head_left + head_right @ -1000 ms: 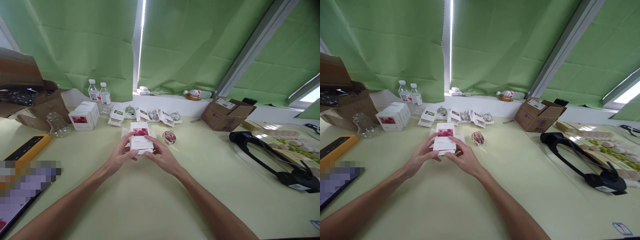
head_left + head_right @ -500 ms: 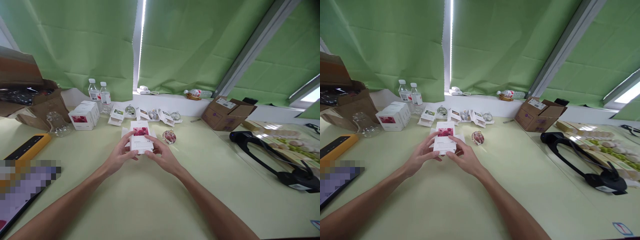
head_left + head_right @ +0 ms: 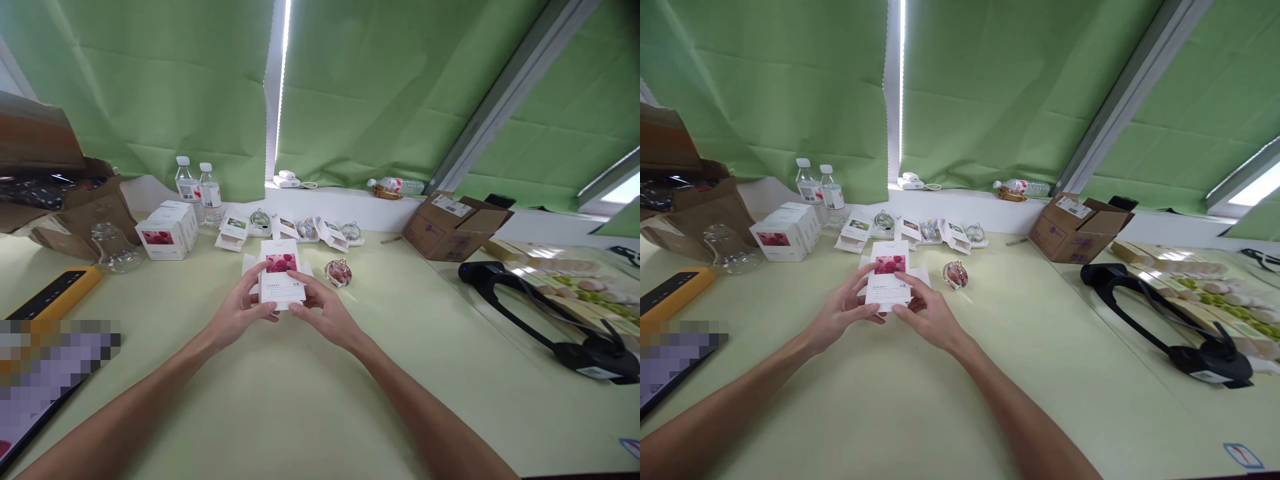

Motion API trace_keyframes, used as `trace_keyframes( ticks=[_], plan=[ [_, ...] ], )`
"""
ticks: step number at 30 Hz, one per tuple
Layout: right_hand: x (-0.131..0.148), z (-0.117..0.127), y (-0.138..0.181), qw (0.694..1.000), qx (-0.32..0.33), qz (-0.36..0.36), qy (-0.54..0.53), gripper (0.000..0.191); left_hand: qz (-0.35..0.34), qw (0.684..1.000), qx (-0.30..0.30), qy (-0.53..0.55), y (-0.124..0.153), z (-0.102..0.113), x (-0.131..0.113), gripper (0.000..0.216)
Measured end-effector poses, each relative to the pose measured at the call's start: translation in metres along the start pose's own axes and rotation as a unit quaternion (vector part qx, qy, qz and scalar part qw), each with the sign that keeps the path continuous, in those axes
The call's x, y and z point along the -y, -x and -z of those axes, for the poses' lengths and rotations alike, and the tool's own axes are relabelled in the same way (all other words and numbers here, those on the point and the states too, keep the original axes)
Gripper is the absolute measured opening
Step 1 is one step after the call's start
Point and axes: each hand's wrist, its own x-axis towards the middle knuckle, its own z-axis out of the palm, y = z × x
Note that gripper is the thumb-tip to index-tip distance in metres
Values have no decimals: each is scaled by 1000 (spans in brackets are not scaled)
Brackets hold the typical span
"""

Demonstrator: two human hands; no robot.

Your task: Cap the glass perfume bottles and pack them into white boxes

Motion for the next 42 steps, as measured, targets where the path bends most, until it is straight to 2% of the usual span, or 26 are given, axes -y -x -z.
trace_keyframes(
  ticks=[17, 30, 42],
  plan=[
    [0, -1, 1, 1000, 13, 2, -24, 49, 5, 1000, 1, 6, 0, 0, 0, 70],
    [1, -1, 0, 997, 24, -30, -69, 51, 3, 1000, -2, 12, 1, -2, 0, 70],
    [-6, -1, -1, 996, 21, -33, -80, 45, 1, 1000, -1, 3, 0, -2, 2, 69]
  ],
)
